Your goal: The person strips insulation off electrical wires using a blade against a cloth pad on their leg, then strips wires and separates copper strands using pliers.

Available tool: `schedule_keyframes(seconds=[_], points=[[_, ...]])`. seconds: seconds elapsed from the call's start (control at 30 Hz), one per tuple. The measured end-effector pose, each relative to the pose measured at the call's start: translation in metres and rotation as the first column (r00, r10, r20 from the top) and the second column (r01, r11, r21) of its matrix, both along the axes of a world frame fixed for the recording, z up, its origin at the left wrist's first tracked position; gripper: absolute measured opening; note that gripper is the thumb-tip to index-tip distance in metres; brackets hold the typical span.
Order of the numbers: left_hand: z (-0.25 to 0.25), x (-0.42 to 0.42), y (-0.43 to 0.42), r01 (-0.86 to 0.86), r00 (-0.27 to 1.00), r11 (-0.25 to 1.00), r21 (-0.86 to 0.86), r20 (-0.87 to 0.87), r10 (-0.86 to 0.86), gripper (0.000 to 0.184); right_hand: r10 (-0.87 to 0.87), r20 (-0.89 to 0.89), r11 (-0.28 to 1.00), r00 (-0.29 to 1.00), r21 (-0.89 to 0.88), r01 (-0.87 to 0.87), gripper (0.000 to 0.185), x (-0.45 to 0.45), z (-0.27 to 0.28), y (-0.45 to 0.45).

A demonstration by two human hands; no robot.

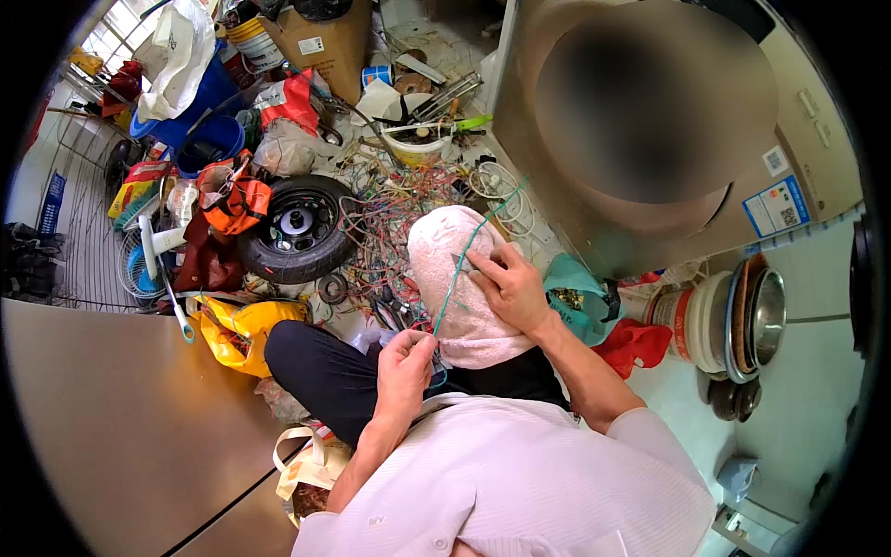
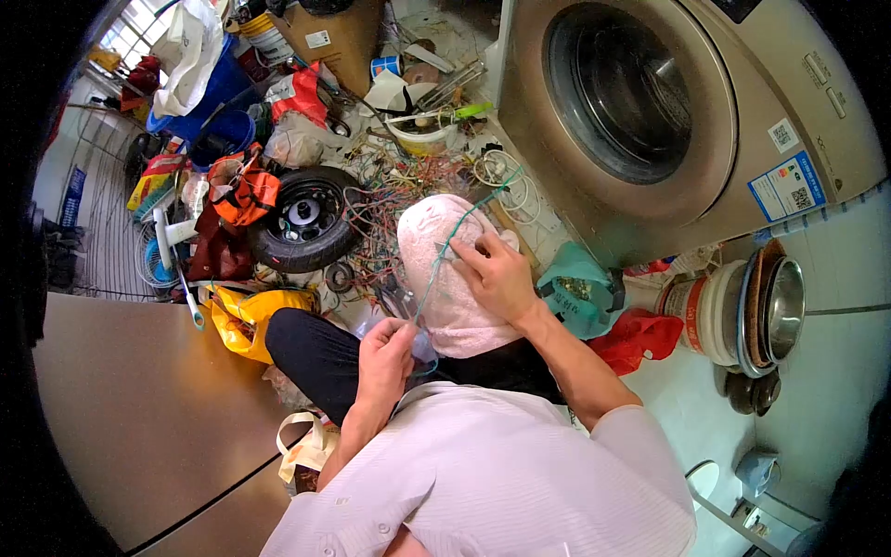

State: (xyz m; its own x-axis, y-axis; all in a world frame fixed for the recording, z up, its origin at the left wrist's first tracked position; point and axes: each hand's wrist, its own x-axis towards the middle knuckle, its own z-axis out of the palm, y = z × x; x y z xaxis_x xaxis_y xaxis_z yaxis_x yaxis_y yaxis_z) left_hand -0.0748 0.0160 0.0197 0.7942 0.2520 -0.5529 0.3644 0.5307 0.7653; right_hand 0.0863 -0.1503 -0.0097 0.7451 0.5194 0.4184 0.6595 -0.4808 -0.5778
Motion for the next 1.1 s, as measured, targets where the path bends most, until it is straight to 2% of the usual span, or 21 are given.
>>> schedule_keyframes(seconds=[0.47,0.67,0.83,1.1], points=[[0.023,-0.035,0.005,-0.008,0.997,1.0,-0.003,-0.078,0.008,0.01,0.0,0.1,1.0,0.995,0.013,-0.001,0.03,0.004,-0.008,-0.004],[0.031,-0.069,0.008,-0.016,0.994,0.997,0.077,-0.104,0.024,0.01,-0.007,0.073,0.999,0.997,0.037,0.004,0.029,0.003,-0.006,-0.007],[0.031,-0.083,0.013,-0.025,0.998,0.998,0.061,-0.052,0.028,0.01,0.006,0.082,1.0,0.997,0.019,-0.008,0.029,0.005,-0.001,-0.009],[0.039,-0.106,0.016,0.017,0.992,0.996,0.088,-0.125,-0.006,0.012,0.032,0.076,0.999,0.997,0.01,-0.032,0.03,0.003,0.001,-0.014]])
